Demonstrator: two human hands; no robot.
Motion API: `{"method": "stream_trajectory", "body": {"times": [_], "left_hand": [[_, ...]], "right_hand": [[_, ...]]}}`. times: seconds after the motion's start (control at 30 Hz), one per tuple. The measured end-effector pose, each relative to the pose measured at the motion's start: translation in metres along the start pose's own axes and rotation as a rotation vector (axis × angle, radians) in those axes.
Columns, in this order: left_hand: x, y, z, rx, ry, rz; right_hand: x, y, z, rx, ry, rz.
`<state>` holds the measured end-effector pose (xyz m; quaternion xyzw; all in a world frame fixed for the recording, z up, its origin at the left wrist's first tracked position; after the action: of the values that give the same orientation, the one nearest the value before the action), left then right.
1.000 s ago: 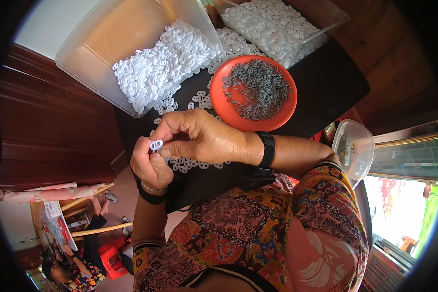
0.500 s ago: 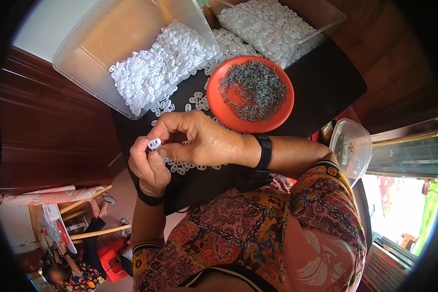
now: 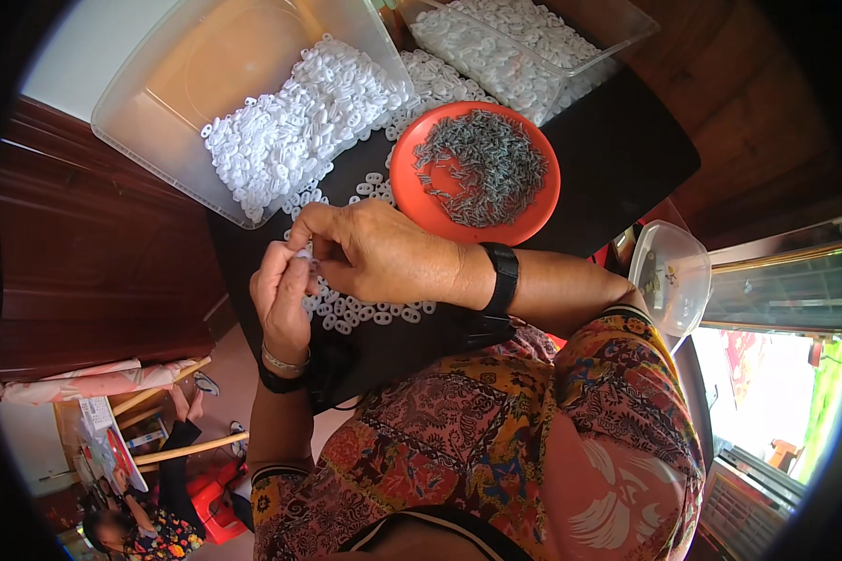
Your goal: The person is manually inserting small metal pins into white plastic components as part of an assembly task.
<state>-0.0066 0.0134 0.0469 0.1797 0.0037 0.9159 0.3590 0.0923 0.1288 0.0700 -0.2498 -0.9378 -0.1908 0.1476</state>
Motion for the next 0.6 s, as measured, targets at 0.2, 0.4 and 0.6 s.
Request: {"method": "stream_trajectory", "body": {"times": [0.2,0.4,0.6], "left_hand": [[0.001,-0.001,-0.012,-0.220,0.231,0.101],[0.003,-0.001,-0.013,-0.303,0.290,0.090],[0.003,0.001,-0.014,-0.255,0.270,0.097]], "right_hand": [[0.001,-0.001,0.003,0.108,-0.120,-0.009],[0.002,-0.004,0.011,0.177,-0.158,-0.012],[0.003,-0.004,0.012,0.207,-0.208,-0.019]]}}
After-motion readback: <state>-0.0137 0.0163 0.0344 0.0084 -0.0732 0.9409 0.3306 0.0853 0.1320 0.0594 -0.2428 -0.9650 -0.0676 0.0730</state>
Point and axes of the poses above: each hand's wrist, its own x-axis towards the middle knuckle, its own y-axis out of the back of the hand, z = x × y, the point moved 4 cm from there along x, towards the middle knuckle, and after that the axes turned 14 degrees about z, right-handed, at the moved point
